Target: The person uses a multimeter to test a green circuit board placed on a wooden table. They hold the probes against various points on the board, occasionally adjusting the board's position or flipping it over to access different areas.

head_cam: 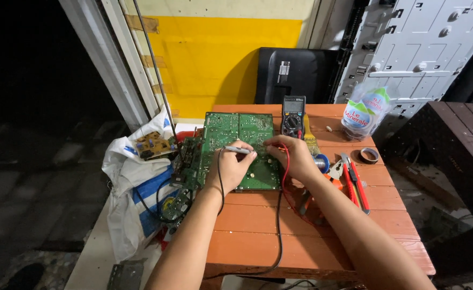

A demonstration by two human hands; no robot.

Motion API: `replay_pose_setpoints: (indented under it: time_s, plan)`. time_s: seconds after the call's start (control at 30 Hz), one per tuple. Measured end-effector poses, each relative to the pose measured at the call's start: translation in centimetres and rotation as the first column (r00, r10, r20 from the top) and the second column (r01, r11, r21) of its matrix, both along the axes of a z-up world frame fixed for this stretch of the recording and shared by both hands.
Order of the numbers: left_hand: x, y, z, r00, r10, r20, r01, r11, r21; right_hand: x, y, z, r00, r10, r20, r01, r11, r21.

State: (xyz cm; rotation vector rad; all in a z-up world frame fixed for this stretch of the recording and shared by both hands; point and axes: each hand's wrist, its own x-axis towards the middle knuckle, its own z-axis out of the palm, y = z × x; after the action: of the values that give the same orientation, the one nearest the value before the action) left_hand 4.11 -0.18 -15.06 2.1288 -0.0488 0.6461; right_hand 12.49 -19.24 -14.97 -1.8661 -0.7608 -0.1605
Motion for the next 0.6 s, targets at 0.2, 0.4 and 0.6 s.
replay_pose_setpoints:
  time_s: [0.2, 0.4, 0.6]
  plan:
    - [0.0, -0.2, 0.3, 1.0, 0.002, 0.002, -0.002, 1.0, -0.001, 0.9, 0.2, -0.8, 0.999, -0.048, 0.019, 0.048, 0.998, -0.031]
    - [-0.4, -0.4, 0.3, 0.999, 0.018, -0.034, -0.017, 0.999, 0.037, 1.2, 0.6, -1.4, 0.993, -0.085, 0.083, 0.093, 0.992, -0.089]
    - [-1.2, -1.0, 2.1, 0.991, 0.033, -0.128, -0.022, 0.996, 0.087, 1.4, 0.4, -1.4, 0.98, -0.082, 0.184, 0.112, 0.981, -0.159]
